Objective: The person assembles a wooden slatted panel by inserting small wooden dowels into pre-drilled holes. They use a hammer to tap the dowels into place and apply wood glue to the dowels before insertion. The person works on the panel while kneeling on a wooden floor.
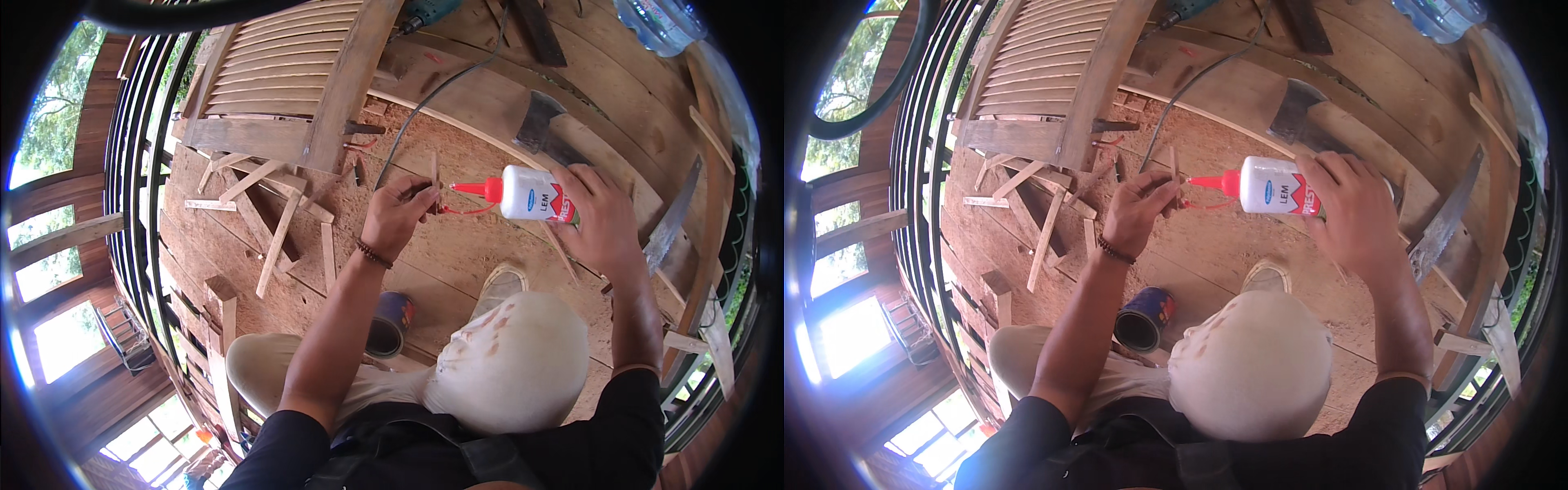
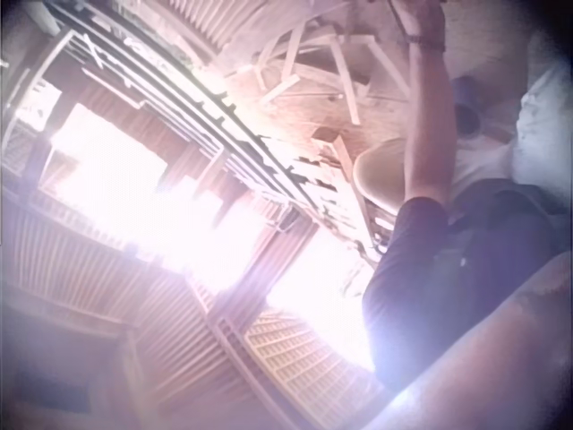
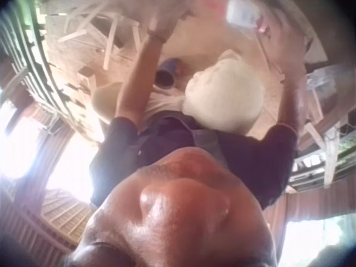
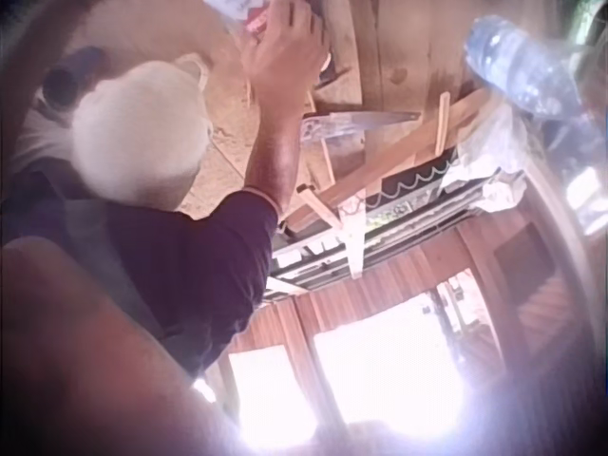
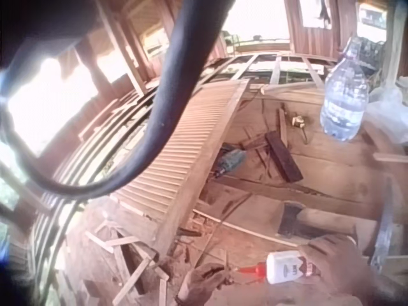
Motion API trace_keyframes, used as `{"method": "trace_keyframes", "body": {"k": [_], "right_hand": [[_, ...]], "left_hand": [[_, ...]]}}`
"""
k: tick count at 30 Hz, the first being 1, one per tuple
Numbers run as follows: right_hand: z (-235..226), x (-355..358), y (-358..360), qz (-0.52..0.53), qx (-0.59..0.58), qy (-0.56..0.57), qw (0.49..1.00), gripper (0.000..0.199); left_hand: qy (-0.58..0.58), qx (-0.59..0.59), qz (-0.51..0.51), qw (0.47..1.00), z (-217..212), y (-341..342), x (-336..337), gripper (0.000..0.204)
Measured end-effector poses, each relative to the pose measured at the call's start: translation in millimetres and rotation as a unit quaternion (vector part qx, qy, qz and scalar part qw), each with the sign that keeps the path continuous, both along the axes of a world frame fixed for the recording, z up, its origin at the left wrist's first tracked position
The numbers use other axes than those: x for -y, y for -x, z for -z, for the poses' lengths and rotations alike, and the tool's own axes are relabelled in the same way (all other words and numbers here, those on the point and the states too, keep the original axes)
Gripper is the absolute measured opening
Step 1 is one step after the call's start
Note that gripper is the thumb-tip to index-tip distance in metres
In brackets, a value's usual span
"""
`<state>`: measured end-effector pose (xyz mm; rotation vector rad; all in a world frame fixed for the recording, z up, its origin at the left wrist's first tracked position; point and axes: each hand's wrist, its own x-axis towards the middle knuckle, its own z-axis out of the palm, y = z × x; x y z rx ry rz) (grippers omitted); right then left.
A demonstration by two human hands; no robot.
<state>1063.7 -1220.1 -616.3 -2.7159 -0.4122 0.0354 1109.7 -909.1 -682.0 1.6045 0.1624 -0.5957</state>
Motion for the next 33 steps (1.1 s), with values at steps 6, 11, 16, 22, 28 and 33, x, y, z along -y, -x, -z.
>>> {"method": "trace_keyframes", "body": {"k": [6,11,16,22,28,33], "right_hand": [[-21,-3,-20,-0.041,0.078,0.094,0.992,0.055],[-24,-8,-25,-0.054,0.081,0.096,0.991,0.05],[-21,-5,-27,-0.055,0.072,0.108,0.99,0.051],[-12,-5,-28,-0.056,0.118,0.122,0.984,0.045],[-6,-3,-31,-0.061,0.098,0.131,0.985,0.059],[-10,-4,-33,-0.07,0.092,0.132,0.984,0.057]], "left_hand": [[-0.085,0.013,0.046,0.995,-14,0,2,0.027],[-0.115,0.011,0.041,0.992,-15,0,0,0.027],[-0.115,-0.001,0.042,0.993,-16,1,3,0.027],[-0.123,-0.007,0.032,0.992,-16,2,6,0.026],[-0.096,-0.026,0.02,0.995,-12,3,7,0.026],[-0.095,-0.033,0.018,0.995,-10,4,7,0.027]]}}
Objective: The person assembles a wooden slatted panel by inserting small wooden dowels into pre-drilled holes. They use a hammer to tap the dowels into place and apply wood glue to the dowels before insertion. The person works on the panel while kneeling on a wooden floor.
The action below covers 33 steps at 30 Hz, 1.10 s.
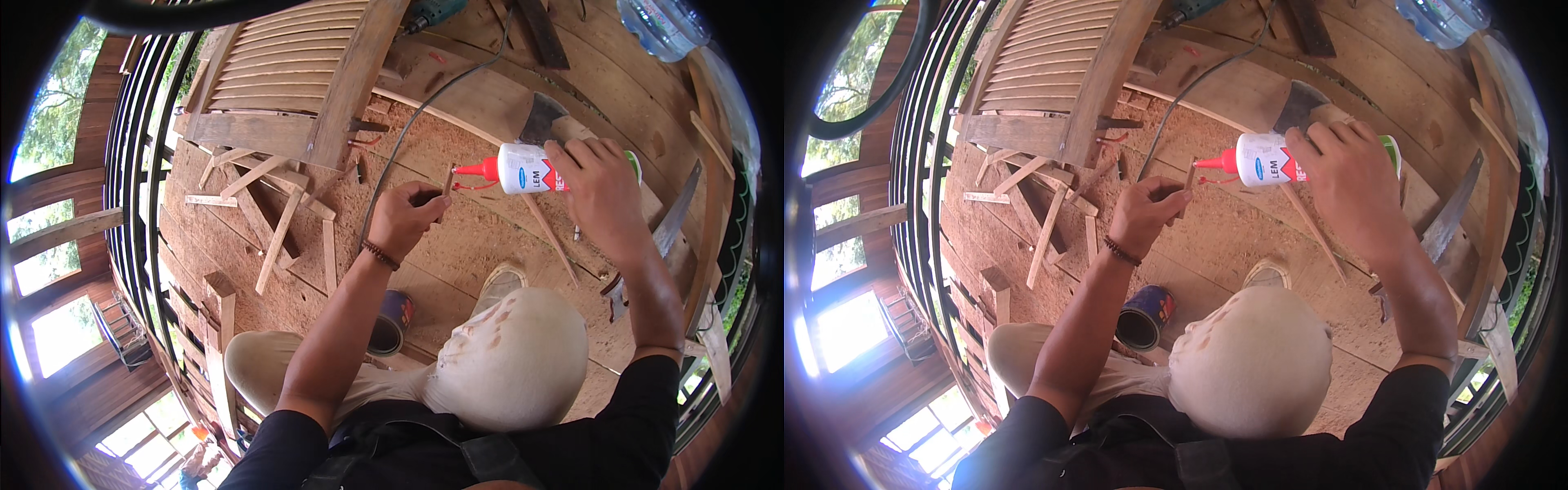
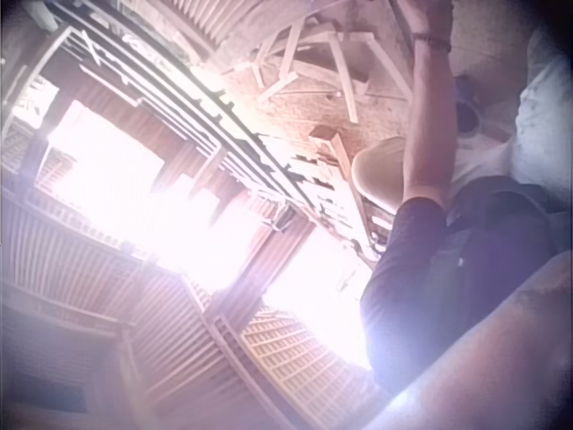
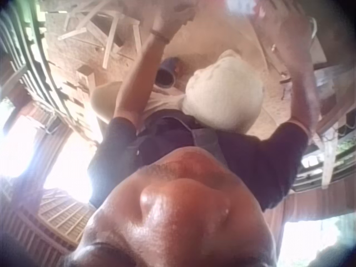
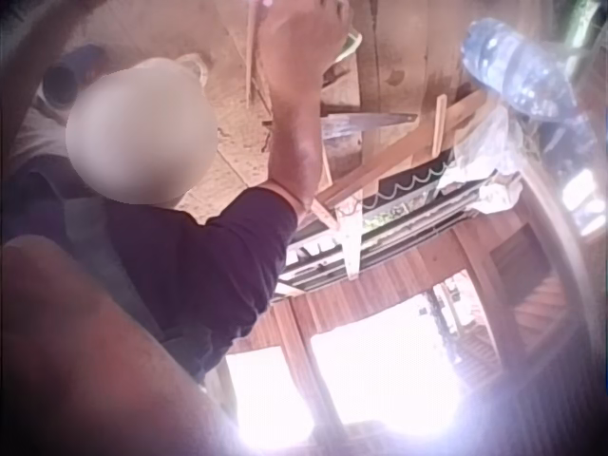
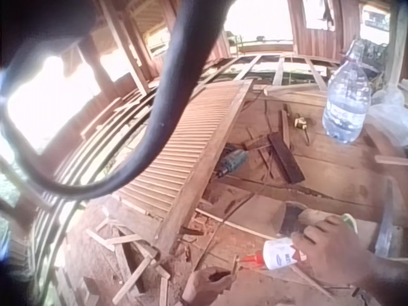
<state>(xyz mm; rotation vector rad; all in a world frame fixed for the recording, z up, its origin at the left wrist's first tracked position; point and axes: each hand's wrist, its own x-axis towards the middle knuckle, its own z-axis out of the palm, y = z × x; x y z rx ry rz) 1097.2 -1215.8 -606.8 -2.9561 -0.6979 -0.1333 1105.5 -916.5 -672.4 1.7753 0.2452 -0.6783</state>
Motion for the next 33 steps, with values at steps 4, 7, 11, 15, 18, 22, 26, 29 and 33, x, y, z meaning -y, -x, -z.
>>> {"method": "trace_keyframes", "body": {"k": [4,7,11,15,18,22,26,29,33], "right_hand": [[3.3,-0.5,-1.2,-0.008,0.012,-0.013,1.0,0.054],[3.5,0.8,-0.6,-0.011,0.007,-0.015,1.0,0.053],[3.0,0.6,-0.4,-0.001,-0.006,-0.014,1.0,0.054],[5.4,-2.7,-3.2,-0.005,0.074,0.007,0.997,0.032],[6.8,-0.2,-4.7,-0.007,0.07,0.012,0.997,0.031],[6.5,0.9,-6.6,-0.024,0.059,0.018,0.998,0.031],[4.3,0.8,-7.0,-0.025,0.044,0.03,0.998,0.031],[3.0,0.6,-7.3,-0.035,0.037,0.021,0.998,0.03],[1.6,0.2,-7.4,-0.037,0.023,0.022,0.999,0.029]], "left_hand": [[-0.009,0.003,0.004,1.0,0.3,0.8,0.7,0.027],[-0.013,-0.001,0.009,1.0,2.9,0.1,0.0,0.026],[0.012,-0.011,-0.01,1.0,2.1,0.1,3.0,0.026],[0.019,-0.012,-0.018,1.0,5.0,1.2,2.1,0.025],[0.015,-0.02,-0.013,1.0,4.6,0.0,1.3,0.025],[0.015,-0.027,-0.009,0.999,7.6,0.1,1.0,0.025],[0.009,-0.029,-0.007,1.0,7.3,-0.2,1.5,0.025],[0.033,-0.034,-0.019,0.999,6.1,0.7,4.1,0.023],[0.022,-0.03,-0.012,0.999,3.4,0.9,5.3,0.024]]}}
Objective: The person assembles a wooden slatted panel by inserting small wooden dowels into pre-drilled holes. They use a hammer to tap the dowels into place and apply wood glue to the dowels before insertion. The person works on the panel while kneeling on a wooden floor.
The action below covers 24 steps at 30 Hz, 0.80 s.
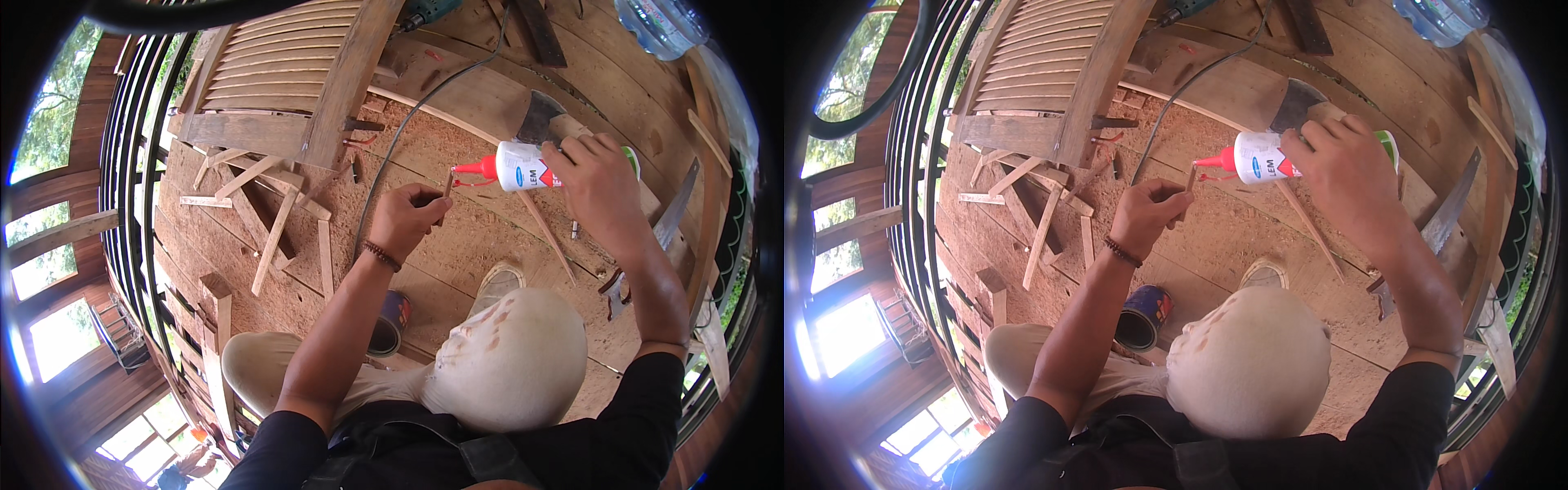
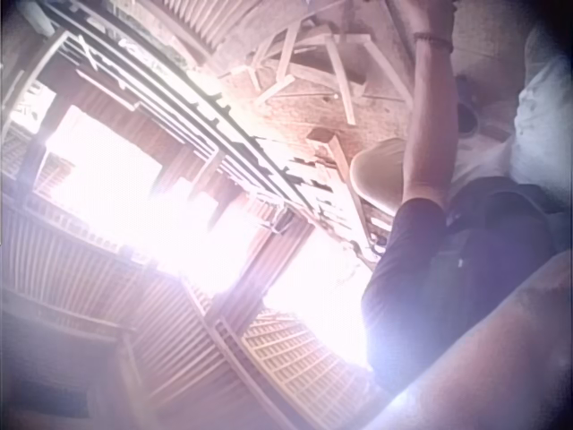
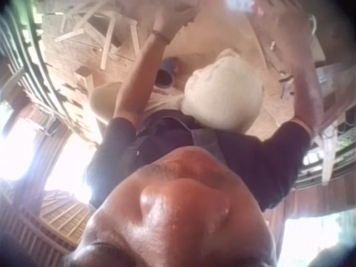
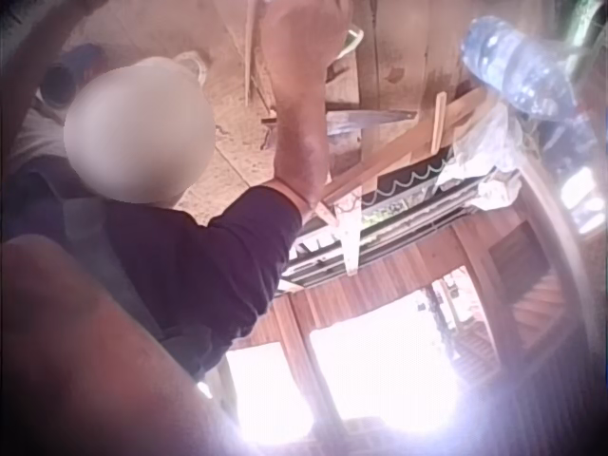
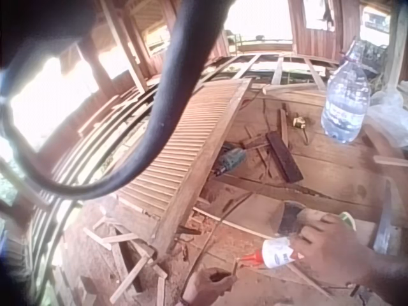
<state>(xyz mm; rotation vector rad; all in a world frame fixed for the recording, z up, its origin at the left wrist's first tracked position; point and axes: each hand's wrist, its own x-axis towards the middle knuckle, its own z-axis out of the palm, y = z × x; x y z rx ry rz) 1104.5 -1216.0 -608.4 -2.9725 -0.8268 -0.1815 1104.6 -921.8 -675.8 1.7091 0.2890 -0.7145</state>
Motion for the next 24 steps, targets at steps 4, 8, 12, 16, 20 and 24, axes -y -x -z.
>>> {"method": "trace_keyframes", "body": {"k": [4,8,12,16,20,24], "right_hand": [[2,0,-2,-0.003,0.045,0.008,0.999,0.03],[6,0,-7,-0.005,0.086,0.032,0.996,0.029],[3,-4,-8,-0.007,0.065,0.027,0.998,0.032],[-4,-3,-11,-0.018,0.009,0.029,0.999,0.038],[-8,-2,-13,-0.029,-0.002,0.028,0.999,0.034],[-11,-5,-15,-0.05,0.005,0.021,0.999,0.027]], "left_hand": [[-0.007,0.004,0.0,1.0,2,0,-1,0.025],[-0.013,0.007,-0.004,1.0,4,-1,-3,0.026],[-0.011,-0.002,0.01,1.0,-3,-2,-3,0.027],[0.001,-0.01,0.007,1.0,-2,-1,-1,0.026],[0.014,-0.02,0.004,1.0,0,0,0,0.025],[0.031,-0.028,0.0,0.999,0,0,-1,0.026]]}}
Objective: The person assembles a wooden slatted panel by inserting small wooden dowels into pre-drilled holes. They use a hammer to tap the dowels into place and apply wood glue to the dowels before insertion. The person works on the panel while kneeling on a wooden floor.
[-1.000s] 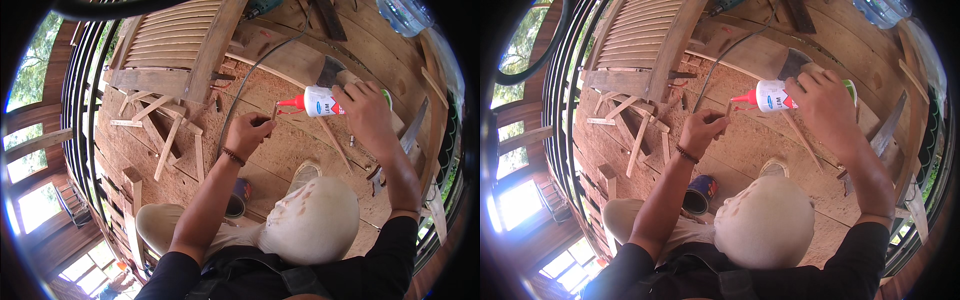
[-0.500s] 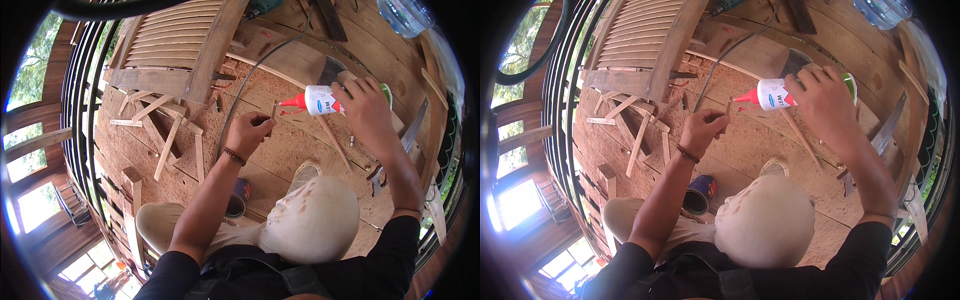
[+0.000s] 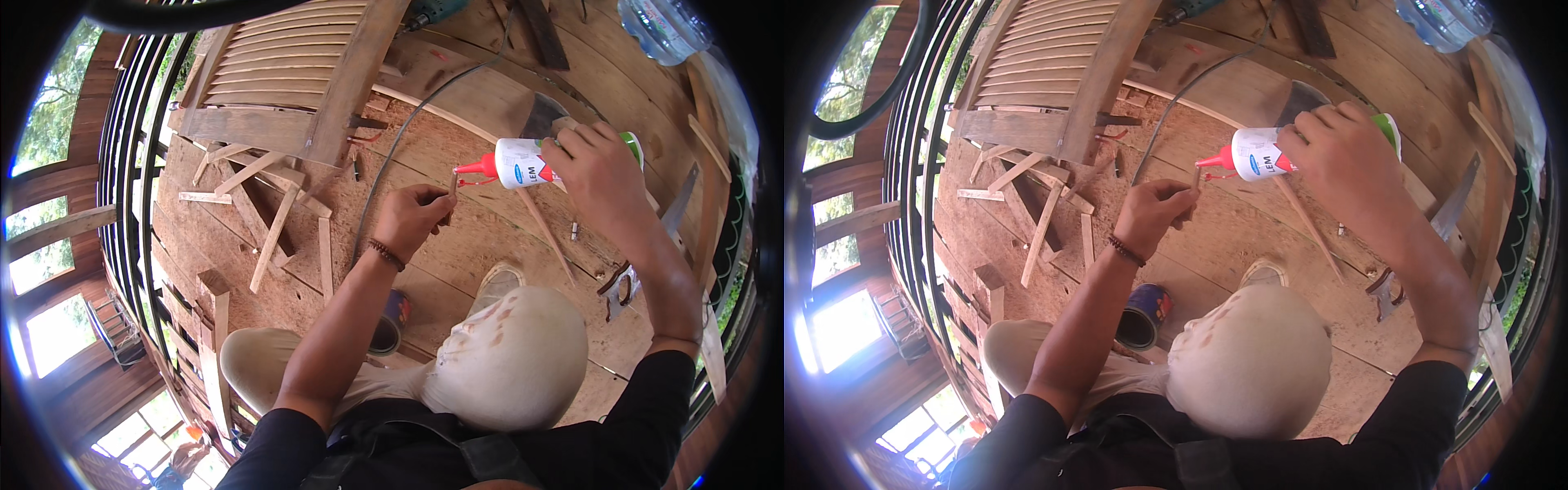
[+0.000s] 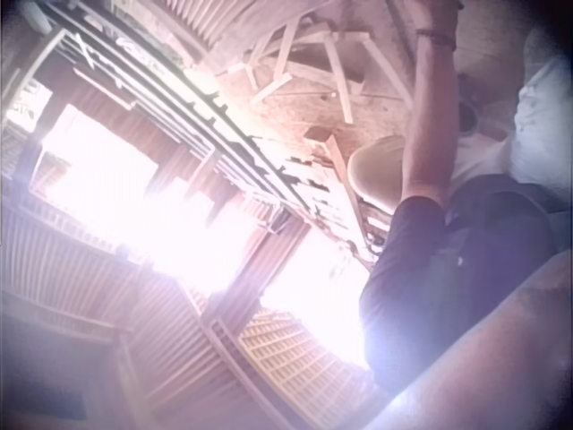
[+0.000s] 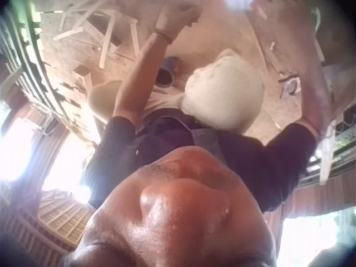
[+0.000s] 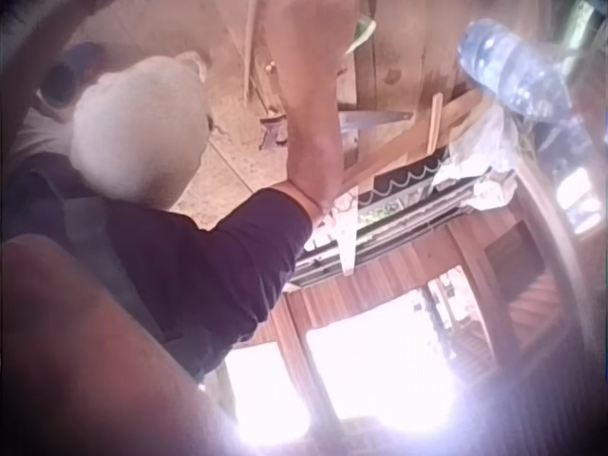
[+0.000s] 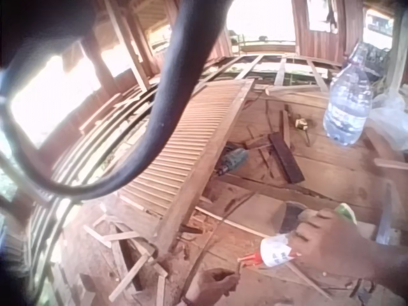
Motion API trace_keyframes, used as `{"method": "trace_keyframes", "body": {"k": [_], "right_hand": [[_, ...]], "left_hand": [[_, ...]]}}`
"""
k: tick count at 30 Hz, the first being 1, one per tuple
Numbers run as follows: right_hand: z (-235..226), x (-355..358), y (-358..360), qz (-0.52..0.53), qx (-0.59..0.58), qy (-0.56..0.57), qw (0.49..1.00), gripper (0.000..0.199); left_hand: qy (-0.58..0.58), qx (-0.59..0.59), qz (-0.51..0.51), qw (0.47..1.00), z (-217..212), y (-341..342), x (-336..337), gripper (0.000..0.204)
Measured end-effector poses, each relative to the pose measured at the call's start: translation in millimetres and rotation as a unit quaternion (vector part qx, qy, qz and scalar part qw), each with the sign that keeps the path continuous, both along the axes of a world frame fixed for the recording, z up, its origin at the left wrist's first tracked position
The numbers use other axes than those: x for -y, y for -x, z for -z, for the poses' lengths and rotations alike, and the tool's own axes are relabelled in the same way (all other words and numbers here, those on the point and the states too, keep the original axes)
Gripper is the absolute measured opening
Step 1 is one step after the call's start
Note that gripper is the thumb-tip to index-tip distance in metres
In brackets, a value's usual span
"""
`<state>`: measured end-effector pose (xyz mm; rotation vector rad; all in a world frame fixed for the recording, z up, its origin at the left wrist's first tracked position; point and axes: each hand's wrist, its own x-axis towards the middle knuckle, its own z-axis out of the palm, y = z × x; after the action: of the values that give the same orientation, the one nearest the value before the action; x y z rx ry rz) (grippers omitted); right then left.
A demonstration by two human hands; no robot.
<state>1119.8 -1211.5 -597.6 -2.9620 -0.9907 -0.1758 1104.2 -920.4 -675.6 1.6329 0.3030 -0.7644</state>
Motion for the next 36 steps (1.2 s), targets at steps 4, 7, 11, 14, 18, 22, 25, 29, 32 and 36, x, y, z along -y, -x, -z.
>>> {"method": "trace_keyframes", "body": {"k": [4,7,11,14,18,22,25,29,32,36], "right_hand": [[-2,0,1,-0.004,0.004,0.005,1.0,0.022],[-2,1,2,-0.008,0.008,0.004,1.0,0.02],[-1,2,3,-0.011,0.002,0.009,1.0,0.019],[-1,2,4,0.008,-0.002,0.036,0.999,0.024],[11,8,5,0.088,-0.009,-0.085,0.992,0.024],[9,9,25,0.274,-0.269,-0.214,0.898,0.043],[45,2,44,0.317,-0.313,-0.433,0.783,0.057],[101,-45,66,0.328,-0.31,-0.674,0.585,0.067],[105,-85,71,0.325,-0.26,-0.696,0.584,0.061],[72,-71,64,0.16,-0.299,-0.591,0.732,0.053]], "left_hand": [[0.011,-0.004,-0.003,1.0,0,1,2,0.025],[0.019,-0.003,-0.007,1.0,0,1,3,0.025],[0.013,-0.001,-0.017,1.0,1,1,3,0.024],[0.042,-0.016,-0.035,0.998,5,0,2,0.023],[0.066,0.009,-0.096,0.993,6,0,3,0.021],[0.111,0.045,-0.145,0.982,6,-9,-3,0.016],[0.195,0.035,-0.19,0.961,10,-14,-13,0.014],[0.226,-0.015,-0.192,0.955,15,5,11,0.017],[0.327,-0.073,-0.1,0.937,27,29,24,0.021],[0.368,-0.139,-0.12,0.911,8,20,15,0.027]]}}
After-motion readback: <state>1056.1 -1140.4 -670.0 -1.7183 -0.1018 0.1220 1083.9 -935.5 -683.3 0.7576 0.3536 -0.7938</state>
